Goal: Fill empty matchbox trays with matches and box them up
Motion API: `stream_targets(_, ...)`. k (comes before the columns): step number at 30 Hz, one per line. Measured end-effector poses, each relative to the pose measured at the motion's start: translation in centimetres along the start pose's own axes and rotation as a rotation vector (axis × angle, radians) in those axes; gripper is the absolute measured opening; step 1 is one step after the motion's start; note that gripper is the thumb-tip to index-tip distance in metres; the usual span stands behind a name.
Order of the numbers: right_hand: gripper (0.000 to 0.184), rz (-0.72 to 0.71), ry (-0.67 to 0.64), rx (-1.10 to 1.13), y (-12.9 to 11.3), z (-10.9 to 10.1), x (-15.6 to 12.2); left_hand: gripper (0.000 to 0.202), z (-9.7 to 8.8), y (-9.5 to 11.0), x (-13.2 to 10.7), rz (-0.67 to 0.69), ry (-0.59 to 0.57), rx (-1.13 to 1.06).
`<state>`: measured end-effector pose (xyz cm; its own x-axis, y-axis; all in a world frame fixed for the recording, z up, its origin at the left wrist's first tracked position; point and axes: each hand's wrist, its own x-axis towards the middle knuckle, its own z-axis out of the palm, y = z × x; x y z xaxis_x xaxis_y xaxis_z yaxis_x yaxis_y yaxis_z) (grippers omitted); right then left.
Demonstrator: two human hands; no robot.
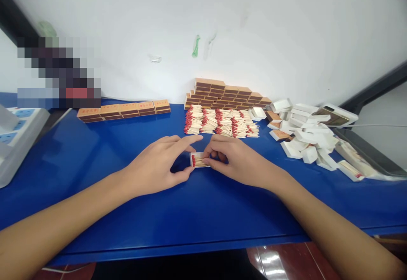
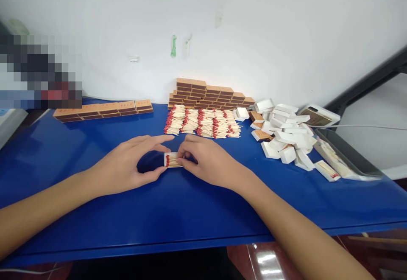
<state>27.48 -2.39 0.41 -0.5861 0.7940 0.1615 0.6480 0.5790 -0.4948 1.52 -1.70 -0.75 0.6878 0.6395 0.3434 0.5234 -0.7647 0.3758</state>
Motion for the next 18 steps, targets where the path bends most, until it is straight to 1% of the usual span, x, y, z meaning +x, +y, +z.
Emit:
stream_targets(3,0.007,-0.009,-0.008,-0.024,-0.2,-0.3,0.0,0.065,-0.1,0.0,0.1,-0.007,-0.003,-0.005)
stream_targets(6,0.01,-0.02,0.049,-0.034,0.6,-1.7,-0.2,0.064,-0.1,0.0,0.1,-0.021,-0.007,0.001)
stream_targets(8,0.012,0.013,0.134,-0.105,2.2,-3.4,-0.7,0.064,-0.1,-0.2,0.0,-0.028,-0.006,0.006)
stream_targets(10,0.015,0.108,0.223,-0.252,4.6,-5.5,-1.5,0.064,-0.1,-0.3,0.0,-0.027,-0.011,0.005)
stream_targets(12,0.016,0.233,0.205,-0.355,7.2,-7.5,-2.5,0.064,-0.1,-0.4,-0.1,-0.031,-0.026,0.0)
stream_targets(14,0.018,0.334,0.134,-0.346,9.5,-8.9,-3.3,0.064,-0.2,-0.4,-0.1,-0.042,-0.037,-0.005)
stream_targets(16,0.02,0.392,0.06,-0.296,11.1,-9.5,-3.9,0.064,-0.3,-0.4,0.0,-0.05,-0.039,-0.003)
stream_targets(18,0.02,0.419,0.014,-0.26,12.1,-9.5,-4.1,0.064,-0.3,-0.4,0.0,-0.052,-0.039,0.002)
